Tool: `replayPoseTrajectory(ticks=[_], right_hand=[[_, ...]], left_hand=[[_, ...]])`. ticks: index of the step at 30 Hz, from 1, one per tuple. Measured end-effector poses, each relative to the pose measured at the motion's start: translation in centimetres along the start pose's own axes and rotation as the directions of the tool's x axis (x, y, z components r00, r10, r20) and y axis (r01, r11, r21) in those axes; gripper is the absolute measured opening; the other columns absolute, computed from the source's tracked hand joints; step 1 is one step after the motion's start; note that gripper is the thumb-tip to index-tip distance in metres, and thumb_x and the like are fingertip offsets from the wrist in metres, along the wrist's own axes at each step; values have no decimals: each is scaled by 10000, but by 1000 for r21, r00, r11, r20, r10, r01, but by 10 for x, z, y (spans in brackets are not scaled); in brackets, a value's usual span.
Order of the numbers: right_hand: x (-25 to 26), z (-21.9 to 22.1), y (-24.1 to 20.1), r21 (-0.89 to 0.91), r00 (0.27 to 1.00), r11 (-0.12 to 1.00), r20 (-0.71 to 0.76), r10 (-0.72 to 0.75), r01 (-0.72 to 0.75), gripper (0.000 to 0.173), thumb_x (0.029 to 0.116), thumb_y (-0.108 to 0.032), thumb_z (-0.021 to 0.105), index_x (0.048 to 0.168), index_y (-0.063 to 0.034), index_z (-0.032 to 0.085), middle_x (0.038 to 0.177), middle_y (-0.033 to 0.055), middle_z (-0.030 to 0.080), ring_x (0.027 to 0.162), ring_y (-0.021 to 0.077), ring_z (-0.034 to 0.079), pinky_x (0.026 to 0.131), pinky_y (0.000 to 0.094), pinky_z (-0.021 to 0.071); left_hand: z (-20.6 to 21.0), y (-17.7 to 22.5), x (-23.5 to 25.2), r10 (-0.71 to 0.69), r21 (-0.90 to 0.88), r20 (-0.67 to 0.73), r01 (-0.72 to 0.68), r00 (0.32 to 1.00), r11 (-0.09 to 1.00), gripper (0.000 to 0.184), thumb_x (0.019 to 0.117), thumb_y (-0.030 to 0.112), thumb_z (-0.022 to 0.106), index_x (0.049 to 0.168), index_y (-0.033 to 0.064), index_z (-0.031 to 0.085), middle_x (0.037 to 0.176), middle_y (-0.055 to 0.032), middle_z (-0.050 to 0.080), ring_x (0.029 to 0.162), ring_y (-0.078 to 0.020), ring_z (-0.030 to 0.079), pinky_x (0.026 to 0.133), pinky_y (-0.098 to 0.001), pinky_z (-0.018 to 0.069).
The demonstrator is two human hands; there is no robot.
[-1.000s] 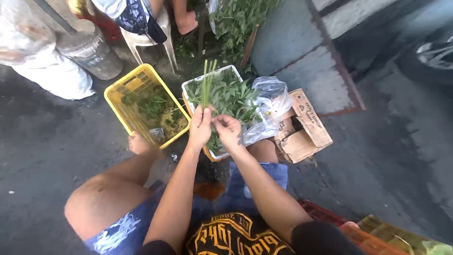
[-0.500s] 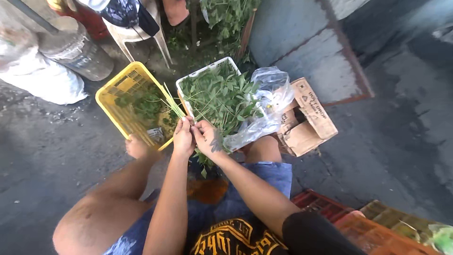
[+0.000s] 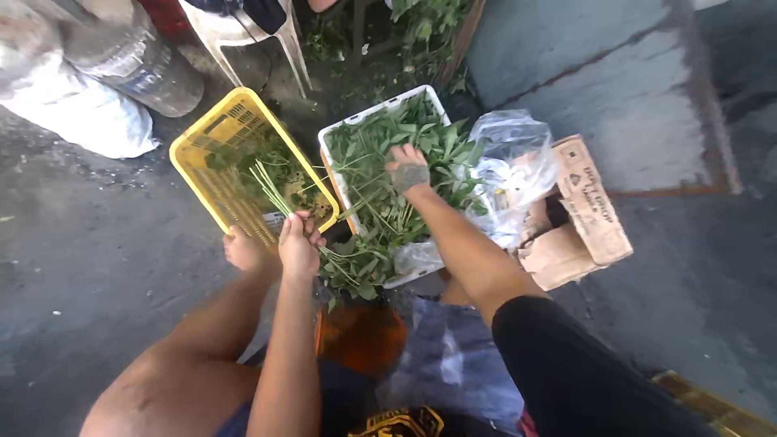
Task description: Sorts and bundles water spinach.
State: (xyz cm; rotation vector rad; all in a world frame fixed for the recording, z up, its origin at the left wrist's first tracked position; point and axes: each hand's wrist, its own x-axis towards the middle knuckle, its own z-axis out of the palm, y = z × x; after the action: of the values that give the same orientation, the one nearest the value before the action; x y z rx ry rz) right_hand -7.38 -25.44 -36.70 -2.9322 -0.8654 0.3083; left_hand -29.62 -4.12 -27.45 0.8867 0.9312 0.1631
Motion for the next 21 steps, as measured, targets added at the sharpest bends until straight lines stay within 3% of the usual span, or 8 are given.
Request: replayPoseTrajectory(ticks=[5, 7, 10, 14, 16, 18, 21], right_hand=[[7, -37, -23, 25, 950, 983, -262, -171, 183, 292, 1009, -60, 502, 1159, -147, 737, 1187, 121, 712, 1246, 338, 616, 1202, 539, 348], [13, -42, -50, 17, 908, 942, -273, -317, 334, 296, 988, -37, 529, 1173, -152, 730, 1117, 148, 711, 1166, 358, 651, 1192, 558, 366], [26, -26, -94, -16, 866, 882, -182, -466, 471, 301, 955, -57, 595, 1199, -179, 722, 1146, 149, 696, 1162, 364, 638, 1164, 576, 385], [38, 4, -124, -20, 889, 889, 39, -456, 457, 225, 983, -73, 592, 1153, -131, 727, 1361, 147, 593, 1315, 377, 521, 1156, 614, 353], [37, 9, -122, -44, 883, 885, -51, -466, 464, 179, 969, -79, 604, 1074, -119, 742, 1347, 133, 618, 1303, 363, 547, 1149, 594, 387], [27, -5, -117, -29, 884, 900, -175, -433, 435, 195, 979, -112, 573, 1084, -135, 735, 1296, 109, 647, 1279, 334, 565, 1159, 562, 380], [2, -50, -113, 139, 912, 954, -357, -204, 267, 270, 1056, -267, 496, 1103, -173, 744, 1154, 39, 729, 1210, 253, 632, 1171, 507, 383]], left_hand=[[-6, -9, 13, -34, -104, -178, 16, 983, 994, 374, 1131, 363, 305, 991, 141, 572, 647, 21, 463, 466, -115, 428, 451, -275, 449], [-8, -13, 16, -62, -129, -228, 33, 972, 991, 387, 1129, 386, 299, 981, 146, 564, 630, 30, 446, 454, -108, 418, 439, -267, 436], [-10, -13, 14, -80, -153, -260, 41, 962, 987, 393, 1130, 389, 298, 967, 145, 559, 619, 27, 443, 445, -106, 410, 430, -262, 426], [-12, -11, 12, -88, -189, -267, 37, 960, 981, 383, 1128, 381, 308, 957, 146, 557, 617, 27, 437, 443, -107, 402, 427, -260, 417], [-12, -11, 11, -92, -184, -244, 47, 965, 982, 384, 1131, 377, 300, 974, 140, 558, 624, 22, 434, 450, -112, 403, 433, -265, 420], [-8, -12, 7, -67, -162, -182, 38, 981, 986, 385, 1136, 367, 298, 996, 125, 563, 621, 17, 423, 457, -117, 400, 443, -269, 425], [11, -8, -4, 44, -151, -27, -47, 999, 987, 287, 1128, 288, 379, 1043, 95, 573, 601, 20, 395, 467, -107, 398, 470, -263, 432]])
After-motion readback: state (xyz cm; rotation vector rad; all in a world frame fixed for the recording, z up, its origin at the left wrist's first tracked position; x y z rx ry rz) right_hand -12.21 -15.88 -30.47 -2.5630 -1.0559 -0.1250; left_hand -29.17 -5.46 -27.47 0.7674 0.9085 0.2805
